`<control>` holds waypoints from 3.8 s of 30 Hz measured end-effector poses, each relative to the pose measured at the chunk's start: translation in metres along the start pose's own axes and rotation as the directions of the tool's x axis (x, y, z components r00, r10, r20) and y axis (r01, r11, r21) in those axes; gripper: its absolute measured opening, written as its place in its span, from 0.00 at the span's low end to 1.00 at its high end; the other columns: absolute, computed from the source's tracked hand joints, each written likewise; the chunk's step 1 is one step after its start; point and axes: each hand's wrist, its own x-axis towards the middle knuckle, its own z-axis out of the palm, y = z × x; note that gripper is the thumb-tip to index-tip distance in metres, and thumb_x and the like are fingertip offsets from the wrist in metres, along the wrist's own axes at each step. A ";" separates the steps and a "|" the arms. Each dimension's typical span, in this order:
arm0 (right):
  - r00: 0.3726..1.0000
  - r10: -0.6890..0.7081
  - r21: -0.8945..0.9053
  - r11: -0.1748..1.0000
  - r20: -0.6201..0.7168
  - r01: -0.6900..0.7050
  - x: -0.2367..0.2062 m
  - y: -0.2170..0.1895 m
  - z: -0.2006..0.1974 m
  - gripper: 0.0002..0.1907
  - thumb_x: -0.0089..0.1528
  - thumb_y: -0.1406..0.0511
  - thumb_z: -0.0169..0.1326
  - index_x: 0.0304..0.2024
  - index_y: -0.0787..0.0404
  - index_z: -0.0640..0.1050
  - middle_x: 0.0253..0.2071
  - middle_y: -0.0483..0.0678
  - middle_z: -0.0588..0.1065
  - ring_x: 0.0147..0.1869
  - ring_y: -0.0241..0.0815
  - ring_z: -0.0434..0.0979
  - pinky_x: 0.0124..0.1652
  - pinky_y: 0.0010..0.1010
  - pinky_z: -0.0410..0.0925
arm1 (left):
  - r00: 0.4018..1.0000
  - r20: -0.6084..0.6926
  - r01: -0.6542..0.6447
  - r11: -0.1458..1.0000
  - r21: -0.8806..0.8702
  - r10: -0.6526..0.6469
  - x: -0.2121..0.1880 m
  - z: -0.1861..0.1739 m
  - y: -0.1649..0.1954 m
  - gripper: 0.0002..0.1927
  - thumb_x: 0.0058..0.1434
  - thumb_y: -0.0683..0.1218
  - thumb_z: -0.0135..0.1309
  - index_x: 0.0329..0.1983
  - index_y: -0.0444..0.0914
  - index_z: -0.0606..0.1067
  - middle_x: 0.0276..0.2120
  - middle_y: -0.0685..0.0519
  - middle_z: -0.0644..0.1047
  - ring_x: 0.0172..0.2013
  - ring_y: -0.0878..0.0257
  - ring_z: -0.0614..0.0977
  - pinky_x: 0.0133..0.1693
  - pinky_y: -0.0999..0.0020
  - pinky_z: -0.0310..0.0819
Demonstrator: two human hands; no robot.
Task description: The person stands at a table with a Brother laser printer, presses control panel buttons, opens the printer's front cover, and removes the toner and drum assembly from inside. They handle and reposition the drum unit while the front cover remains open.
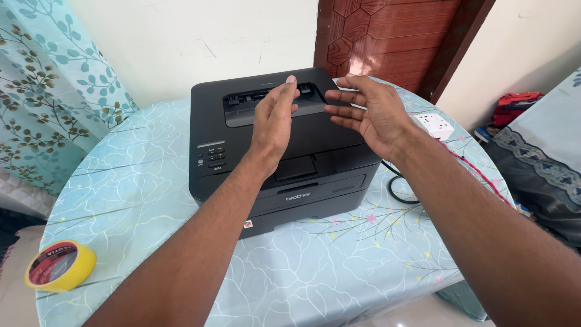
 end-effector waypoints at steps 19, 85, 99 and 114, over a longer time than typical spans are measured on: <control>0.998 0.004 -0.028 1.000 0.061 -0.003 -0.032 -0.008 -0.050 0.21 0.66 0.56 0.46 0.54 0.62 0.73 0.51 0.54 0.77 0.53 0.45 0.81 0.52 0.36 0.75 | 0.997 -0.076 0.008 0.999 0.039 -0.005 -0.036 0.056 0.009 0.42 0.64 0.71 0.36 0.69 0.37 0.65 0.63 0.44 0.71 0.62 0.50 0.73 0.61 0.52 0.68; 0.975 -0.185 -0.430 0.895 -0.126 0.115 -0.094 0.070 0.039 0.16 0.61 0.64 0.60 0.50 0.63 0.79 0.43 0.48 0.80 0.46 0.34 0.78 0.47 0.24 0.72 | 0.959 -0.099 -0.174 0.823 0.540 0.267 -0.157 -0.089 -0.007 0.25 0.60 0.50 0.60 0.59 0.37 0.75 0.56 0.45 0.79 0.60 0.50 0.79 0.60 0.58 0.71; 0.961 -0.248 -0.324 0.925 -0.123 0.197 -0.058 0.069 -0.072 0.23 0.57 0.64 0.64 0.53 0.66 0.77 0.50 0.50 0.79 0.53 0.36 0.79 0.52 0.27 0.72 | 0.832 -0.529 0.185 0.817 0.547 0.166 -0.163 -0.084 -0.033 0.45 0.55 0.59 0.67 0.69 0.34 0.63 0.65 0.40 0.67 0.63 0.47 0.72 0.60 0.54 0.68; 0.987 -0.060 -0.396 0.918 -0.146 -0.003 -0.039 0.096 -0.117 0.43 0.56 0.58 0.66 0.67 0.69 0.63 0.62 0.57 0.70 0.64 0.48 0.73 0.58 0.39 0.69 | 0.783 -0.596 0.416 0.860 0.294 -0.175 -0.167 -0.045 -0.032 0.45 0.58 0.57 0.61 0.71 0.32 0.59 0.57 0.40 0.75 0.54 0.54 0.81 0.52 0.63 0.79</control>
